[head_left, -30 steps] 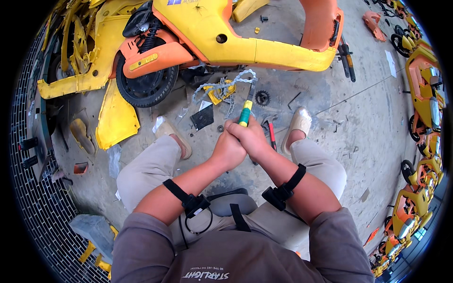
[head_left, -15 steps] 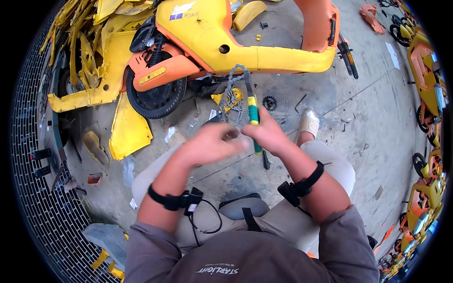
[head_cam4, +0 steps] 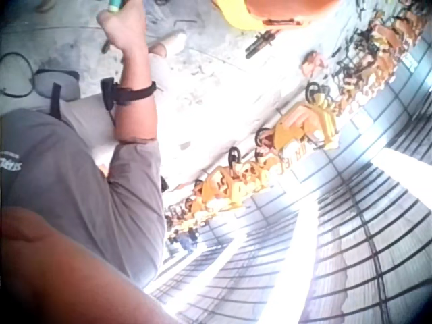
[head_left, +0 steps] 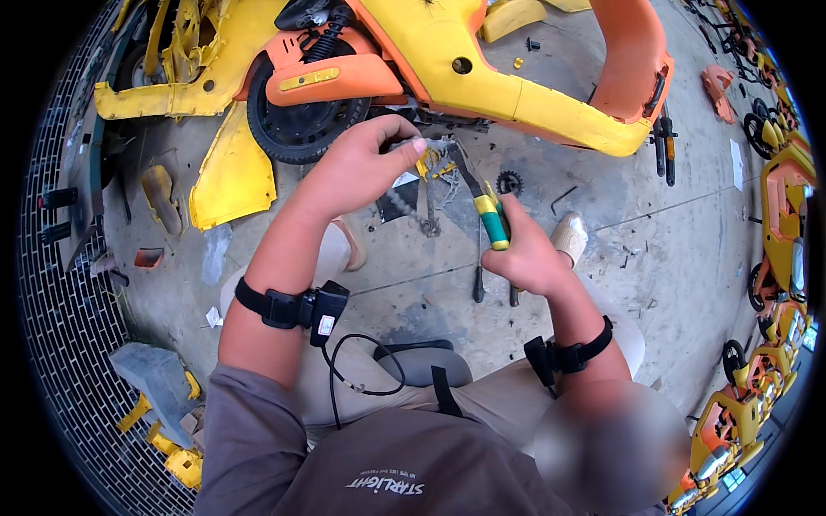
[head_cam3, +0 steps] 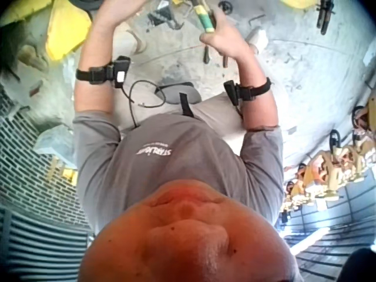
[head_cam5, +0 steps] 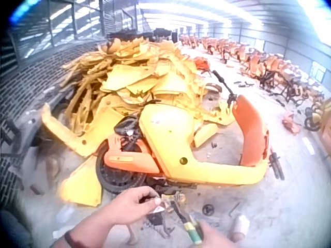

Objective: The person is using pliers and a hammer to repair a scooter chain, handling a gear and the chain links by hand.

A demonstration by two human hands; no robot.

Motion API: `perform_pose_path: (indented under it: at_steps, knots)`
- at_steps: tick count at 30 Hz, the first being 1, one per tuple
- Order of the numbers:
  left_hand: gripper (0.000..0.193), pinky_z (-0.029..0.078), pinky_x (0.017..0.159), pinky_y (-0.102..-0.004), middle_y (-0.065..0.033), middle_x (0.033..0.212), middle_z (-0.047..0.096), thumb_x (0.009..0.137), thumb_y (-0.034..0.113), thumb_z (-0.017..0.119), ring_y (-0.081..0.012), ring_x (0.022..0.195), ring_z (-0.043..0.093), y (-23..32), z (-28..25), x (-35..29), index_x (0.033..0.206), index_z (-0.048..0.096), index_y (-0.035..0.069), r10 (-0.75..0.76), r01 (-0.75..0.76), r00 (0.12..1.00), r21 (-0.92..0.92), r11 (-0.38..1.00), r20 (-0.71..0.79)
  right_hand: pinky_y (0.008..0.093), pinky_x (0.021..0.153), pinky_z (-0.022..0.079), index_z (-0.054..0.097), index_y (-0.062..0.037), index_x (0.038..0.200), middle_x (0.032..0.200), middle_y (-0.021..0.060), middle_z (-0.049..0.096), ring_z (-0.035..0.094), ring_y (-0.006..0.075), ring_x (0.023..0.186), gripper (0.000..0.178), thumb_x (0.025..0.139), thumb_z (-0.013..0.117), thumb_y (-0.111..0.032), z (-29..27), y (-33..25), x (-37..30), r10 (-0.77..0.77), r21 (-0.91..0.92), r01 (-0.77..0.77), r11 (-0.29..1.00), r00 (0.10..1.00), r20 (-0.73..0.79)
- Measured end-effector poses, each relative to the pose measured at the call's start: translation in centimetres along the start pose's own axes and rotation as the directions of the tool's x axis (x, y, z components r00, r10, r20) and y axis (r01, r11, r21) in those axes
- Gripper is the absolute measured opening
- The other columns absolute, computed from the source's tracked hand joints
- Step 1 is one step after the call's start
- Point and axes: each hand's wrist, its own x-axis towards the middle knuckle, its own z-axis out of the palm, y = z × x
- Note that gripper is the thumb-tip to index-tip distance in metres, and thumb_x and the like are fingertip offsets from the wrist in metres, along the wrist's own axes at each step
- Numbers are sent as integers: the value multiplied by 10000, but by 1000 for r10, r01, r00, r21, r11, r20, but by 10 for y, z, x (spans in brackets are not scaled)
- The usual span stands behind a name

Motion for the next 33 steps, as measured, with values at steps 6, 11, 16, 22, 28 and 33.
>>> perform_pose_path:
  at_steps: [6, 11, 16, 22, 28, 33]
  knots:
    - [288, 410, 533, -214, -13, 876, 668, 986, 272, 663, -47, 598, 492, 20, -13, -14, 1120, 670, 18, -138, 163, 972, -127, 978, 189, 441, 902, 495, 426, 18, 1302, 1070, 282, 608, 617, 437, 989, 636, 732, 670, -125, -5, 4, -3, -101, -38, 102, 994, 994, 35]
    - [264, 362, 484, -196, -32, 884, 687, 986, 228, 640, -32, 553, 448, 14, -7, -17, 1136, 657, 12, -22, 72, 964, -182, 981, 265, 383, 911, 497, 378, -25, 1458, 1133, 165, 579, 596, 279, 1020, 754, 744, 617, -62, 1, 14, -1, -89, -62, 95, 994, 992, 87]
    - [290, 308, 455, -182, -94, 1014, 741, 1006, 194, 585, -14, 500, 382, 8, -9, -14, 1189, 641, -24, -76, 164, 961, -326, 931, 267, 384, 990, 487, 297, -35, 1559, 1383, 146, 498, 558, 247, 1212, 856, 756, 593, -30, 1, 19, -2, -91, 109, 74, 991, 982, 163]
    - [351, 287, 448, -169, -162, 1171, 734, 1013, 164, 564, -10, 484, 353, 10, -6, -12, 1301, 601, -34, -64, 180, 967, -476, 861, 248, 384, 977, 503, 327, -29, 1555, 1468, 127, 472, 539, 252, 1264, 884, 720, 615, -54, -11, 19, -10, -153, 440, 19, 898, 950, 272]
    - [389, 394, 527, -186, -124, 1259, 700, 1019, 149, 581, -42, 578, 452, 13, 15, -13, 1378, 585, -1, 30, 50, 988, -491, 870, 153, 409, 961, 525, 279, -11, 1574, 1489, 163, 458, 548, 276, 1269, 967, 693, 662, -118, -14, 16, -19, -223, 607, -34, 794, 912, 343]
    - [450, 464, 603, -224, -45, 1160, 689, 1009, 117, 625, -79, 676, 521, 11, 34, -12, 1439, 549, 9, 26, 26, 993, -423, 906, 115, 433, 966, 524, 228, -20, 1597, 1491, 176, 453, 546, 289, 1277, 1008, 693, 664, -110, -15, 24, -18, -273, 643, -12, 765, 899, 341]
